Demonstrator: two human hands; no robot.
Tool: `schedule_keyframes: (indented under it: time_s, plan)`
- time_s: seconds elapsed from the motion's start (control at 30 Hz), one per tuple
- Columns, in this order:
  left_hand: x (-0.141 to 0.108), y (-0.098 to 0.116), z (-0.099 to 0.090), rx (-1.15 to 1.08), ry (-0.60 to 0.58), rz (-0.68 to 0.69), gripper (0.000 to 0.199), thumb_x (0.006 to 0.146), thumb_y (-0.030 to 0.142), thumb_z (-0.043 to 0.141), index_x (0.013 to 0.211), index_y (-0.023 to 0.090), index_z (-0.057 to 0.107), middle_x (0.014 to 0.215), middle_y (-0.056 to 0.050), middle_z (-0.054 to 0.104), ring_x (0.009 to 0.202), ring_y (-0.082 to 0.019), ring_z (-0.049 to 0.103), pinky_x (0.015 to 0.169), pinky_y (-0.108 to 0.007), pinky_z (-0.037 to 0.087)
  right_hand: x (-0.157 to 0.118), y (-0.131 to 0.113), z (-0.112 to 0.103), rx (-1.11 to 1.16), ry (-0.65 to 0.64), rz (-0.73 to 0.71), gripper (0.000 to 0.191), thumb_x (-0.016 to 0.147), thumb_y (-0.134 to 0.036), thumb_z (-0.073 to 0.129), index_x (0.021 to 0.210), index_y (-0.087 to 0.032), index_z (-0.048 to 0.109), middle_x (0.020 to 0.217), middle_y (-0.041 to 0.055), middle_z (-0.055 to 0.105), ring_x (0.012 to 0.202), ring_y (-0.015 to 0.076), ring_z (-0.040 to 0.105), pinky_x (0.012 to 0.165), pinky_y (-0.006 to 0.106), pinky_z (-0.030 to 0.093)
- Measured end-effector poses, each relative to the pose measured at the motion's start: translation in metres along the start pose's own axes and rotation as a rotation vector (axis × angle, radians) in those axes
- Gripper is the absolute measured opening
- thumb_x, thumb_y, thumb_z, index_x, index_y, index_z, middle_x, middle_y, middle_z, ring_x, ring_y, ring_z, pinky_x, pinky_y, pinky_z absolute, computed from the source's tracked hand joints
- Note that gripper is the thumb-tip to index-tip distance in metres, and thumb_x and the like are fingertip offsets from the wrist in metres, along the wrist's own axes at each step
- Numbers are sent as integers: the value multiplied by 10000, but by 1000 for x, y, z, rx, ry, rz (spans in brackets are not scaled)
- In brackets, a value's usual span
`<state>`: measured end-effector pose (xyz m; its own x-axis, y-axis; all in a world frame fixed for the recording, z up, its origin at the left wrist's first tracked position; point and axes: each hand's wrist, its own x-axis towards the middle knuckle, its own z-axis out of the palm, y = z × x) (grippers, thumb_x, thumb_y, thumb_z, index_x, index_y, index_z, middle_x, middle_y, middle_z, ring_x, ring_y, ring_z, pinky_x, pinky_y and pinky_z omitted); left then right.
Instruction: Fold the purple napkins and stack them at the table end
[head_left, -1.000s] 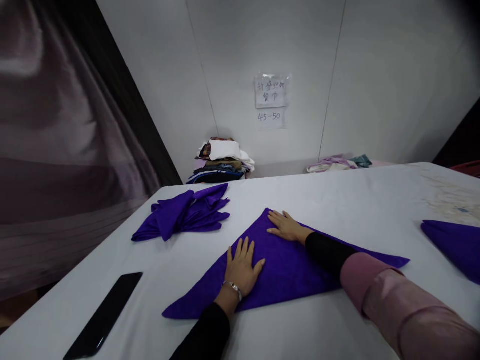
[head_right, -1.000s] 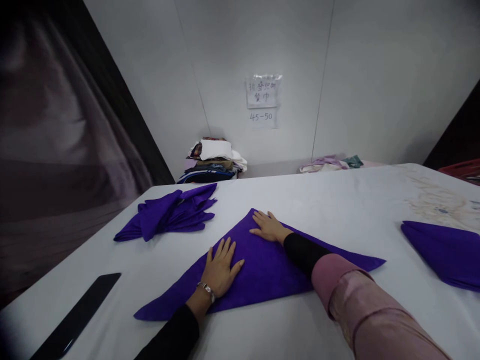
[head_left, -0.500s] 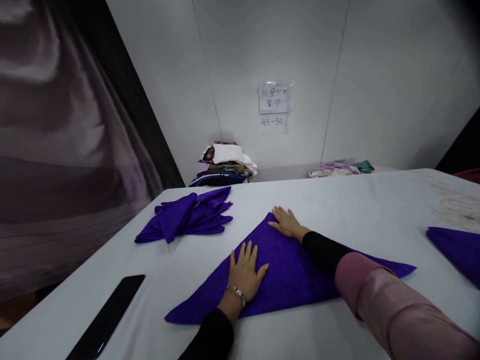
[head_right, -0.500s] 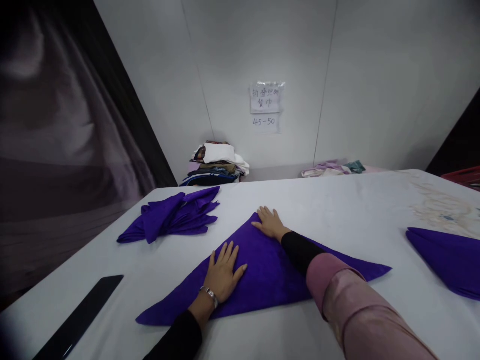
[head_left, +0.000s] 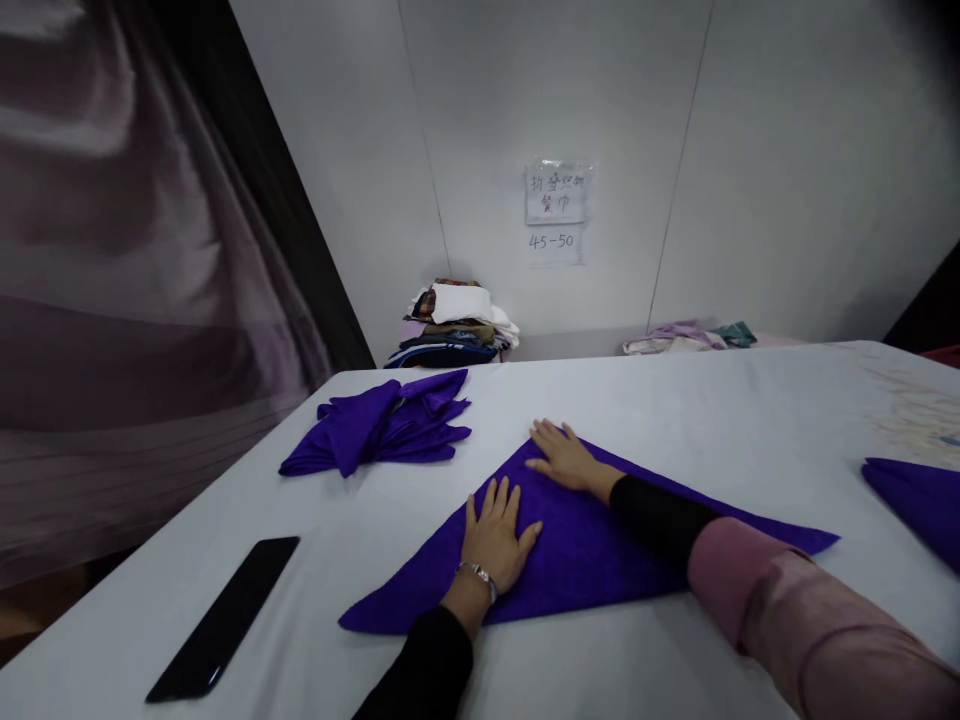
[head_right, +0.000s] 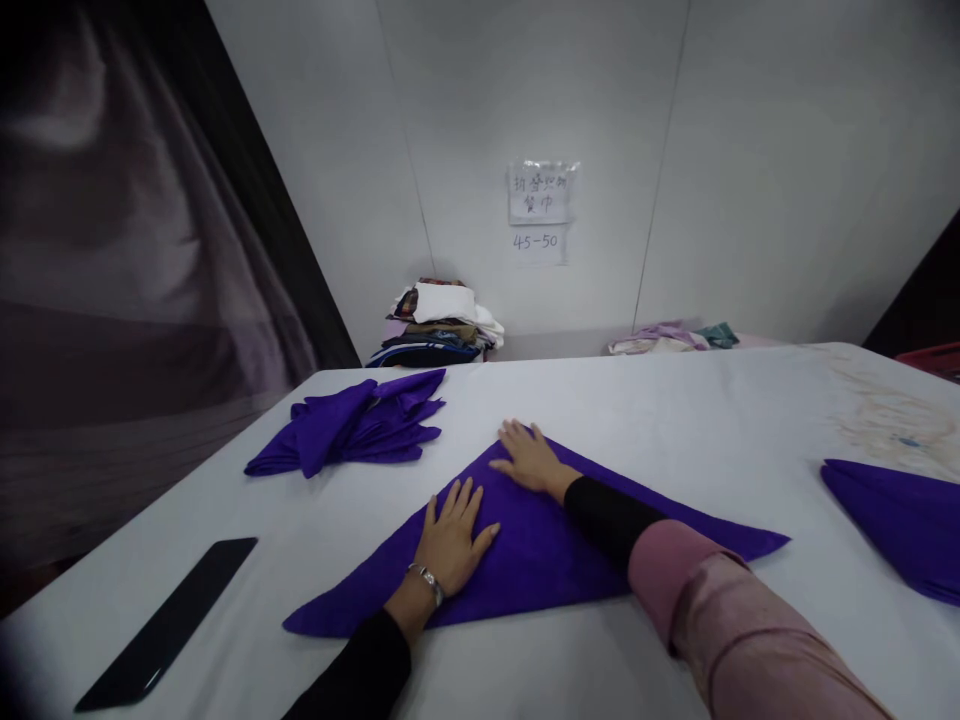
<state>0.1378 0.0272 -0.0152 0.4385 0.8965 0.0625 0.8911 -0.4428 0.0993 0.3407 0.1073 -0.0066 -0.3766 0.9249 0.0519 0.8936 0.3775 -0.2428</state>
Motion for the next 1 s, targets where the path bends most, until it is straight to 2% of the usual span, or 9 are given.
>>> schedule_keyframes:
  time_s: [0.07, 0.13, 0.27, 0.37, 0.47, 0.67, 0.77, 0.9, 1.0]
  plan:
    - [1, -1, 2, -1, 5, 5, 635, 885, 571, 237, 1402, 211, 320, 1492, -73, 263, 1382, -270, 163, 1100, -546, 128, -10, -17, 7, 46, -58, -197, 714, 885, -633, 249, 1451, -199, 219, 1503, 91, 193, 1384, 232, 95, 1107, 464, 47]
    - [2, -1, 3, -9, 3, 0, 638, 883, 571, 246, 1403, 208, 317, 1492, -72, 264, 1384, -267, 158, 1103, -545, 116, -17, -27, 12, 76, -109, -287, 720, 874, -646, 273, 1449, -217, 221, 1499, 79, 211, 1382, 233, 111, 1107, 479, 57]
    - [-1, 0, -3, -33, -31, -17, 657, 878, 579, 262, 1401, 184, 319, 1489, -76, 269, 1382, -255, 169, 1114, -516, 126, -18, -29, 14, 65, -113, -231, 751, 856, -670, 281, 1444, -205, 243, 1496, 89, 208, 1378, 254, 129, 1105, 511, 74]
    - [-13, -6, -12, -38, -60, -39, 673, 872, 582, 292, 1404, 169, 307, 1492, -79, 258, 1381, -258, 170, 1115, -514, 132, -16, -27, 11, 56, -104, -233, 742, 866, -669, 241, 1439, -199, 259, 1493, 88, 214, 1377, 250, 136, 1110, 508, 75]
    - [-37, -21, -18, -25, -77, -102, 694, 864, 596, 305, 1409, 165, 289, 1500, -79, 232, 1384, -261, 155, 1106, -539, 122, -17, -28, 10, 59, -106, -241, 764, 862, -681, 215, 1438, -182, 262, 1493, 91, 214, 1378, 252, 133, 1109, 510, 79]
    - [-98, -59, -17, 35, -58, -277, 669, 876, 564, 311, 1416, 170, 270, 1497, -88, 235, 1382, -257, 167, 1099, -532, 117, -18, -28, 8, 83, -131, -233, 767, 860, -683, 231, 1441, -183, 255, 1499, 103, 194, 1379, 262, 116, 1105, 515, 59]
    - [-118, -73, -22, 77, -32, -377, 617, 887, 510, 314, 1396, 161, 313, 1472, -101, 306, 1359, -260, 237, 1086, -503, 177, -17, -32, 3, 147, -134, -207, 746, 871, -650, 283, 1427, -153, 289, 1490, 134, 212, 1375, 285, 124, 1097, 522, 46]
    - [-127, -84, -40, 129, 38, -443, 539, 882, 438, 321, 1310, 131, 437, 1294, -112, 529, 1186, -257, 462, 964, -400, 362, -33, -57, -5, 224, -83, -165, 744, 880, -614, 316, 1427, -112, 281, 1494, 185, 142, 1370, 337, 82, 1076, 564, 40]
    - [-122, -91, -53, 49, -15, -491, 469, 846, 437, 360, 1163, 145, 545, 1062, -93, 633, 993, -266, 570, 836, -388, 417, -61, -88, -5, 256, -74, -225, 723, 850, -604, 406, 1443, -221, 249, 1507, 85, 151, 1370, 314, 116, 1100, 519, 70]
